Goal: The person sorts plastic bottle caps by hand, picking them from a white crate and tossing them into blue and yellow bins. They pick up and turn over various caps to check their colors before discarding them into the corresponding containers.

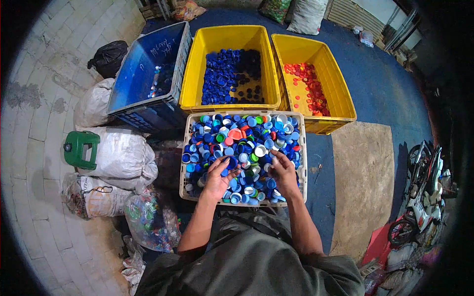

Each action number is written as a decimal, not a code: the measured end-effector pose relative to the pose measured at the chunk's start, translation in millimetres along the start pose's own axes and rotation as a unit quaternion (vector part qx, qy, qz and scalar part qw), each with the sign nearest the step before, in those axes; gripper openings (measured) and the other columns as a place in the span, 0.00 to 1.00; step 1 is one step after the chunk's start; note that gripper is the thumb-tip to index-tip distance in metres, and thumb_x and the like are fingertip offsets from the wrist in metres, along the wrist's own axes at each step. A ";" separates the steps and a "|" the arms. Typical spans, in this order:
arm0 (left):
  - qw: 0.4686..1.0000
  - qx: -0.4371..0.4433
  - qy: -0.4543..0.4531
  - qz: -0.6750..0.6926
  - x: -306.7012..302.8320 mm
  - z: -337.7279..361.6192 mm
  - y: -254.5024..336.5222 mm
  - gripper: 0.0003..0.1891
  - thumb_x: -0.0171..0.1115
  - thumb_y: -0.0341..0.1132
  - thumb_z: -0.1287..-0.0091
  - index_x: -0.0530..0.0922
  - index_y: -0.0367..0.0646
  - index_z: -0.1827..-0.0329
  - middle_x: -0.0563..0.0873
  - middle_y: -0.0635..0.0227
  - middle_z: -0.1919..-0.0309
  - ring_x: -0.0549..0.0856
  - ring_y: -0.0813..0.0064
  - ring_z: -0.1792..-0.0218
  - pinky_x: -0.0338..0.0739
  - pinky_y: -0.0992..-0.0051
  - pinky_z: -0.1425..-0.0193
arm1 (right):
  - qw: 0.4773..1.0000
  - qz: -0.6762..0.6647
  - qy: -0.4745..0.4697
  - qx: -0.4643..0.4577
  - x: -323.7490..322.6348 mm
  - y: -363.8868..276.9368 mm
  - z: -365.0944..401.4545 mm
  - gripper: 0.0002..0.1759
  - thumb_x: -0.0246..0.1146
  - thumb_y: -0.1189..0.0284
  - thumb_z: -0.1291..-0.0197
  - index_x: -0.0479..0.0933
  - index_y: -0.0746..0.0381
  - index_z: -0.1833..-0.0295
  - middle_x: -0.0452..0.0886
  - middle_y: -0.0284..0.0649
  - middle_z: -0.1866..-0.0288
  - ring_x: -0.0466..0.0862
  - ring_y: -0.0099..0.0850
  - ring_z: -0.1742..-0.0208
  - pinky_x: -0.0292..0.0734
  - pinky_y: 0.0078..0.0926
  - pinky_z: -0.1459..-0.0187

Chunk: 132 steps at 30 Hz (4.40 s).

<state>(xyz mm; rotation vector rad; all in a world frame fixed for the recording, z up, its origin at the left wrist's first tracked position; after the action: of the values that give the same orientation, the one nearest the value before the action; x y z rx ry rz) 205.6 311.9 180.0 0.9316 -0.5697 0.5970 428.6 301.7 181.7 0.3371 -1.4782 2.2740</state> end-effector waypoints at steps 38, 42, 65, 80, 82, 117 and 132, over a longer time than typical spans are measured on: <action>0.995 0.093 0.022 -0.021 11.1 -153.8 87.7 0.19 0.59 0.41 0.31 0.73 0.37 0.44 0.81 0.57 0.50 0.80 0.66 0.51 0.76 0.66 0.43 | 0.961 -0.266 0.047 -0.060 44.5 -54.2 -171.8 0.30 0.45 0.85 0.39 0.50 0.82 0.31 0.55 0.67 0.28 0.65 0.54 0.29 0.70 0.42 0.32; 0.939 0.200 0.081 -0.266 -3.0 -99.6 64.8 0.17 0.64 0.38 0.35 0.75 0.43 0.45 0.83 0.70 0.56 0.79 0.80 0.60 0.73 0.80 0.57 | 0.972 -0.203 0.062 -0.101 5.8 -43.2 -120.5 0.29 0.49 0.88 0.42 0.56 0.81 0.33 0.63 0.63 0.33 0.75 0.46 0.38 0.77 0.35 0.41; 0.585 0.376 0.091 -0.713 -15.0 -44.1 3.2 0.24 0.73 0.31 0.47 0.79 0.42 0.44 0.83 0.60 0.51 0.80 0.58 0.53 0.71 0.64 0.45 | 0.651 0.690 0.035 -0.314 18.8 -6.0 -23.1 0.38 0.63 0.79 0.53 0.67 0.57 0.31 0.77 0.41 0.40 0.72 0.44 0.41 0.65 0.45 0.43; 0.999 0.027 -0.021 0.006 -0.1 -22.4 5.5 0.14 0.61 0.25 0.46 0.73 0.44 0.56 0.77 0.71 0.67 0.75 0.77 0.70 0.72 0.75 0.63 | 0.733 0.577 0.073 -0.354 13.3 -5.9 -24.4 0.30 0.67 0.77 0.50 0.73 0.59 0.37 0.79 0.44 0.45 0.76 0.44 0.44 0.67 0.44 0.44; 0.989 0.048 0.006 -0.138 -14.6 -33.8 -3.5 0.15 0.63 0.25 0.48 0.73 0.44 0.58 0.77 0.72 0.70 0.75 0.75 0.71 0.72 0.74 0.65 | 0.798 0.477 0.095 -0.356 3.8 -3.6 -22.5 0.29 0.68 0.77 0.50 0.73 0.62 0.39 0.79 0.48 0.47 0.77 0.47 0.46 0.71 0.42 0.45; 0.942 0.131 0.044 -0.307 1.6 -23.1 -8.4 0.12 0.66 0.28 0.37 0.81 0.40 0.51 0.83 0.67 0.60 0.81 0.77 0.65 0.71 0.80 0.71 | 0.999 0.041 0.009 0.002 -22.0 -1.7 2.9 0.17 0.66 0.71 0.43 0.75 0.65 0.49 0.80 0.37 0.57 0.80 0.27 0.61 0.76 0.27 0.60; 0.990 0.054 0.001 0.134 -11.2 0.3 -27.4 0.17 0.58 0.35 0.30 0.74 0.38 0.41 0.81 0.61 0.54 0.82 0.68 0.54 0.80 0.72 0.57 | 0.749 0.650 0.017 -0.131 34.3 3.1 -33.1 0.20 0.69 0.60 0.48 0.79 0.65 0.57 0.82 0.53 0.55 0.84 0.54 0.59 0.78 0.50 0.60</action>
<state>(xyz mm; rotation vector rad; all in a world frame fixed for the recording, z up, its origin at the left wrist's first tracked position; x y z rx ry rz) 216.6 296.5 157.2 0.9625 -0.6723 0.8766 397.3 337.7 179.7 -1.2132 -2.3883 2.7833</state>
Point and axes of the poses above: each hand's wrist, its own z-axis away from the middle knuckle, its own x-axis out of the palm, y = z × x, the point moved 2 cm from there along -z, towards the middle knuckle
